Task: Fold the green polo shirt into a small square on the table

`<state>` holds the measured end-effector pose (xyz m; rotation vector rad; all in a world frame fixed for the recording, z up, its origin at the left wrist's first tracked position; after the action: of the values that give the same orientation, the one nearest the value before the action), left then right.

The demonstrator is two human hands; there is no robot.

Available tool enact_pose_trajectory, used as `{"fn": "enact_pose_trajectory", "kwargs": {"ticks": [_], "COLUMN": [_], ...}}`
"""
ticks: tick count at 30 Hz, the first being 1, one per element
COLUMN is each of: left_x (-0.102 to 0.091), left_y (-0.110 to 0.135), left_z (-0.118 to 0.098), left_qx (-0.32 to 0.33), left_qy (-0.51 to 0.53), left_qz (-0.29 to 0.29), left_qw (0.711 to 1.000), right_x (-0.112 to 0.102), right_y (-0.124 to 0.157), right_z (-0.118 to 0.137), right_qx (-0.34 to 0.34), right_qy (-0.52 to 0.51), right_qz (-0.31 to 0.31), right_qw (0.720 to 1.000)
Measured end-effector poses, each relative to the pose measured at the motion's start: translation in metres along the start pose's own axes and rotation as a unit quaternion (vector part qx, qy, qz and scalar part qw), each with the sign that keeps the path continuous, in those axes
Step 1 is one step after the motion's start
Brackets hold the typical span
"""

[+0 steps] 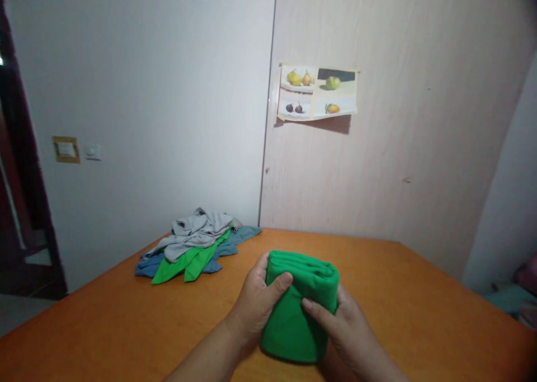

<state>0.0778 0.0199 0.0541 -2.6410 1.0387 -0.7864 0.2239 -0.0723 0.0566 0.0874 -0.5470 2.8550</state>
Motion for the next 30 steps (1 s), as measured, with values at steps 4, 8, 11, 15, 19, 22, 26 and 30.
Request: {"fn": "enact_pose_trajectory", "kwargs": {"ticks": [4, 8, 11, 15, 19, 22, 26, 30], "left_x": [0.003, 0.007, 0.01, 0.011, 0.01, 0.009, 0.01, 0.006], "left_y": [0.0, 0.0, 0.0, 0.001, 0.001, 0.001, 0.0, -0.005], "left_z": [-0.002, -0.003, -0.005, -0.006, -0.007, -0.006, -0.005, -0.005], "left_qx": [-0.011, -0.024, -0.033, -0.041, -0.051, -0.058, -0.068, -0.082], "left_qy": [0.024, 0.05, 0.061, 0.066, 0.069, 0.078, 0.089, 0.089], "left_qz": [0.0, -0.001, -0.001, 0.003, 0.001, -0.001, -0.001, -0.022], "left_qw": [1.0, 0.998, 0.998, 0.997, 0.996, 0.995, 0.994, 0.992], "right_x": [-0.002, -0.002, -0.002, -0.005, -0.006, -0.004, -0.005, -0.008], "right_y": [0.001, 0.003, 0.002, -0.005, -0.011, -0.013, -0.017, -0.021], "right_z": [-0.001, 0.0, 0.002, 0.006, 0.011, 0.009, 0.003, 0.004], "right_qx": [0.0, 0.016, 0.04, 0.049, 0.03, 0.026, 0.03, 0.045], "right_qy": [-0.001, -0.022, -0.061, -0.05, -0.027, -0.033, -0.043, -0.036], "right_qz": [0.0, 0.021, 0.049, 0.042, 0.012, 0.008, 0.002, 0.015], "right_qw": [1.0, 0.999, 0.996, 0.997, 0.999, 0.999, 0.999, 0.998]}}
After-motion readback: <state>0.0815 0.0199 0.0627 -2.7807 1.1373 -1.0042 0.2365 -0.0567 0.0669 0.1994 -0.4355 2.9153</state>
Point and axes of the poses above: each hand's wrist, its own y-axis away from the middle knuckle, its own x-axis out of the palm, z = x × y, the point moved 1 cm from there along -y, towards the middle knuckle, and after that the axes turned 1 degree about y, right-handed, at the moved point
